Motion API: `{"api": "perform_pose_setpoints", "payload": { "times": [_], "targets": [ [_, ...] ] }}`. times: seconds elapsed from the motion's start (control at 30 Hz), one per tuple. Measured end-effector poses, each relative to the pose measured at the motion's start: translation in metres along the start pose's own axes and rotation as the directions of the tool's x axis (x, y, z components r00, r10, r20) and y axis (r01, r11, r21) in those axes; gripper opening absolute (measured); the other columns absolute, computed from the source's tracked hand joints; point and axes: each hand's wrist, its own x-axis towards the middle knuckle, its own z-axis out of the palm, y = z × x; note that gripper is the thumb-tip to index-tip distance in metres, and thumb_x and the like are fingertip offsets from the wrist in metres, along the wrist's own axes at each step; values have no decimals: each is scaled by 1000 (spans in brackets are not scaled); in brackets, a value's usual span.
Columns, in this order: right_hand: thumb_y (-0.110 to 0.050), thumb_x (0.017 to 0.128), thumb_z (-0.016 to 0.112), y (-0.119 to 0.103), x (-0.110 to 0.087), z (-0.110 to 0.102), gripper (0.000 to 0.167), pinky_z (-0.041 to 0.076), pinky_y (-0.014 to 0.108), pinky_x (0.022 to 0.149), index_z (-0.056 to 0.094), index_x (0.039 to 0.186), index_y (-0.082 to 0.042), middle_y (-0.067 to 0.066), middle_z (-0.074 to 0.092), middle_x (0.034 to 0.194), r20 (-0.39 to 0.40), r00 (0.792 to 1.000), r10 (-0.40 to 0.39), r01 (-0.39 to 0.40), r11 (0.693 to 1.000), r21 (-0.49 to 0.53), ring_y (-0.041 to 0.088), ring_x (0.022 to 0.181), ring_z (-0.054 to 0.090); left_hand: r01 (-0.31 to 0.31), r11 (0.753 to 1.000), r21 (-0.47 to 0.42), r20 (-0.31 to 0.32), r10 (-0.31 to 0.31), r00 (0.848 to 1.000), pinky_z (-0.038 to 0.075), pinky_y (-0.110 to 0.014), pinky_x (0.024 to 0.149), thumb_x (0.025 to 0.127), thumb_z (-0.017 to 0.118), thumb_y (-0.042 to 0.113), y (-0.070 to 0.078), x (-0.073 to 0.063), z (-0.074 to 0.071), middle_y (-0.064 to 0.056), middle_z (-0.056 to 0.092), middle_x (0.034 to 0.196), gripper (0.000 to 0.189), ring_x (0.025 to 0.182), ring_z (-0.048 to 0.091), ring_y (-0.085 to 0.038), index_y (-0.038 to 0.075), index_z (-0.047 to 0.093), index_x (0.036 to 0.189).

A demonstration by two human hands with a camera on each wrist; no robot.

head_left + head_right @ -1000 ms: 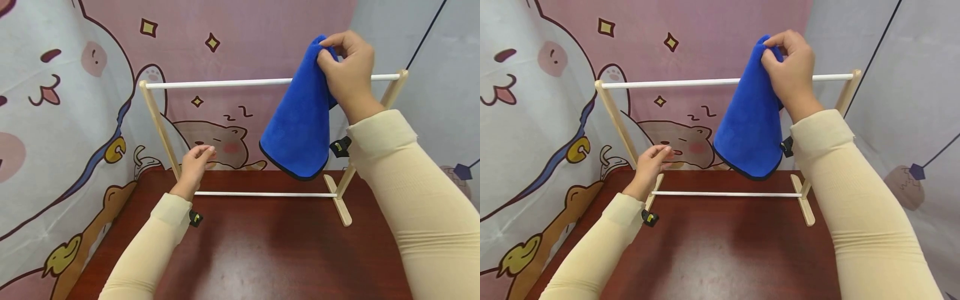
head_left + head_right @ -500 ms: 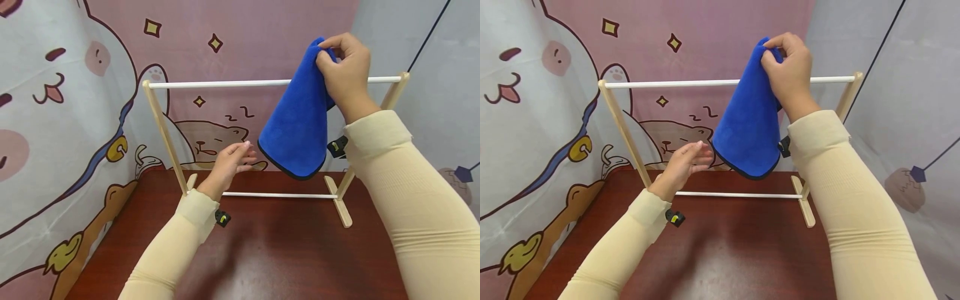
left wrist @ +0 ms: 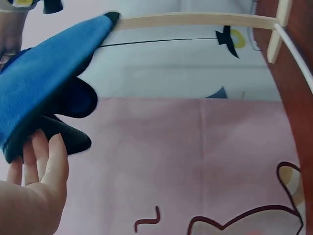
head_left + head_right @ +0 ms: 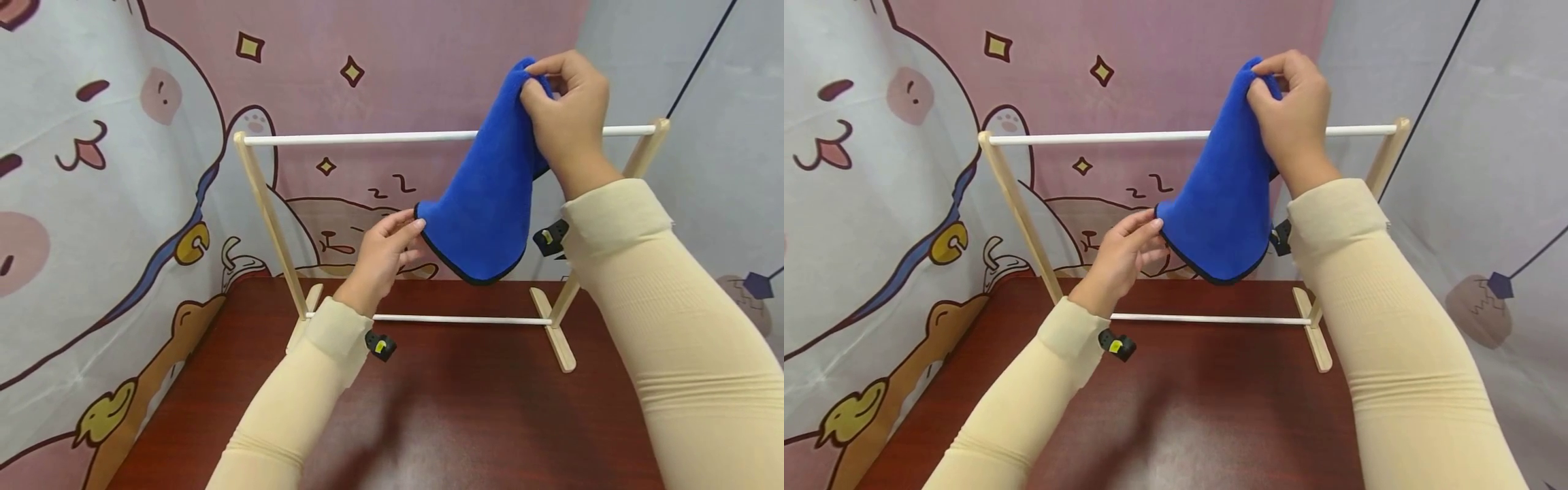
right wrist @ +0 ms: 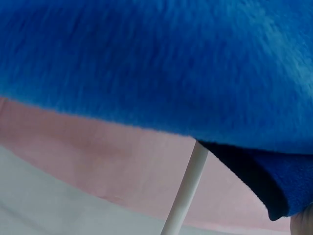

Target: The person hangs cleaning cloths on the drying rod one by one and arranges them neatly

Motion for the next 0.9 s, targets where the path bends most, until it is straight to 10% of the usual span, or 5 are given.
{"api": "perform_pose_setpoints", "payload": {
  "times": [0.5, 0.9],
  "targets": [
    [-13, 91, 61, -4, 3, -7, 11, 40, 20, 73, 69, 89, -21, -13, 57, 89, -13, 999, 35, -35, 999, 21, 3, 84, 53, -151, 975, -165, -83, 139, 987, 51, -26, 71, 89, 65, -1, 35, 15, 17, -2, 61, 91, 13, 76, 59, -13, 4, 64, 101],
    [-13, 93, 59, -11, 7, -12, 13, 43, 20, 80, 68, 91, -22, -15, 55, 90, -19, 999, 26, -25, 1000, 15, 2, 86, 54, -258, 961, -101, -136, 244, 960, 48, -21, 60, 83, 66, -13, 58, 24, 18, 0, 63, 84, 22, 73, 57, -10, 4, 64, 97]
  ]
}}
